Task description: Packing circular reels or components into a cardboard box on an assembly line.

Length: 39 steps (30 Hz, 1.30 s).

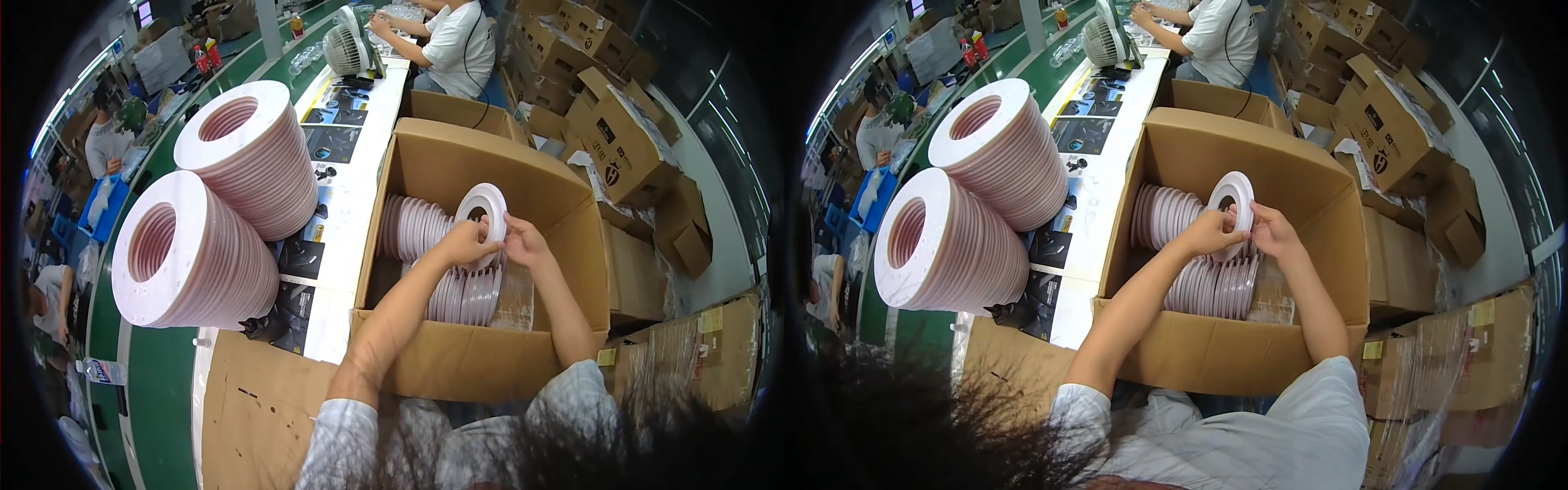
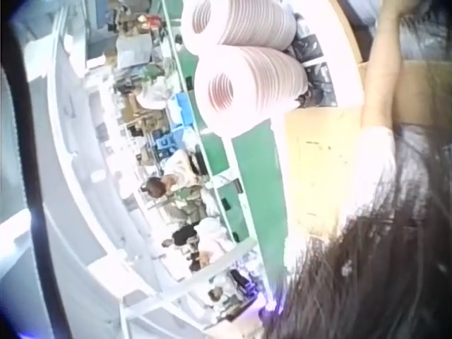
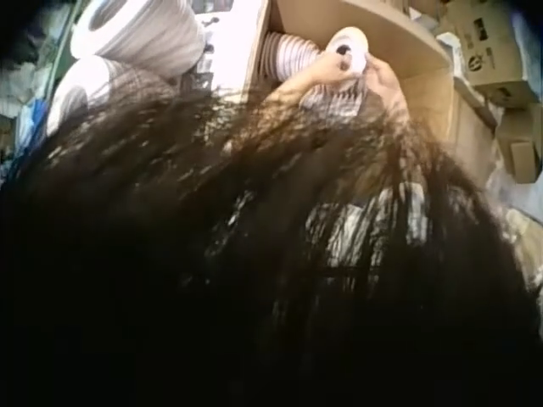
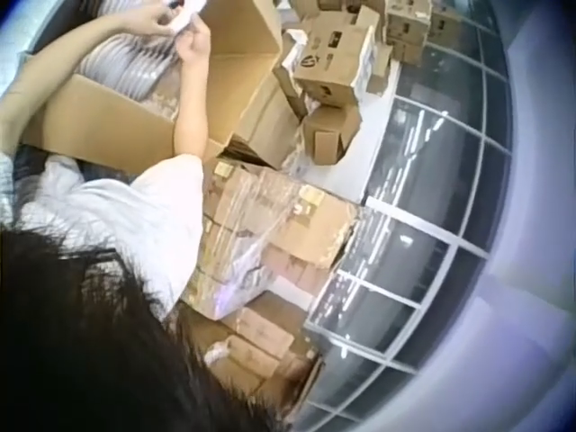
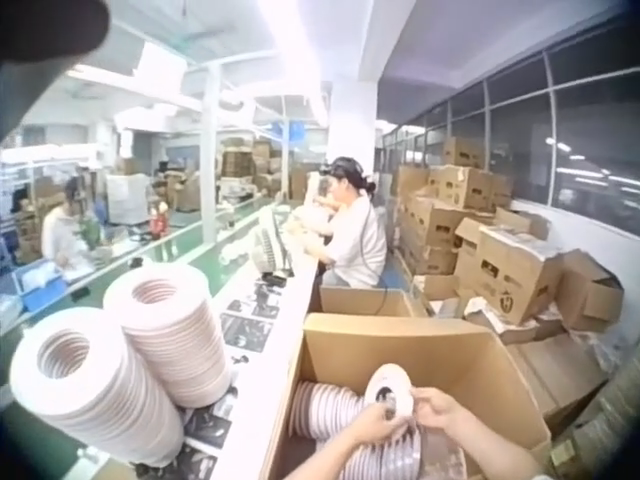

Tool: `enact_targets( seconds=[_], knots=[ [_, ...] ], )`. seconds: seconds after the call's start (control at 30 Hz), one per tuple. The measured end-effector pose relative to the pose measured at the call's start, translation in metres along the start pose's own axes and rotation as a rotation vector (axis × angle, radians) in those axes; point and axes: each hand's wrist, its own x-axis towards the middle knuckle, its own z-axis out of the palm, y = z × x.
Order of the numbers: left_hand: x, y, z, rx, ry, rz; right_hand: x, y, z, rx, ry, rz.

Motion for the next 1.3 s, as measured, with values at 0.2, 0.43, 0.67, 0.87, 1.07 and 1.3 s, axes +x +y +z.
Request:
enact_targets(
  seconds=[0.2,0.43,0.67,0.87,1.07,1.3],
  knots=[
    [0.013,-0.015,-0.006,-0.102,0.260,-0.046,0.008,-0.012,-0.022,0.119,0.078,-0.163],
    [0.009,-0.001,-0.027,0.139,0.495,-0.220,-0.038,-0.064,-0.014,-1.189,1.019,-0.890],
    [0.003,-0.011,-0.029,0.471,0.418,-0.176,-0.003,-0.014,0.001,-1.367,0.524,-0.903],
    [-0.001,0.001,-0.042,0.567,0.392,-0.235,-0.002,0.010,0.009,-1.635,0.097,-0.701],
    [-0.004,0.008,-0.048,0.547,0.405,-0.327,-0.007,0.001,0.022,-1.607,0.320,-1.137],
    [-0.006,0.017,-0.047,0.509,0.473,-0.353,-0.005,-0.011,0.013,-1.774,0.074,-1.089]
  ],
)
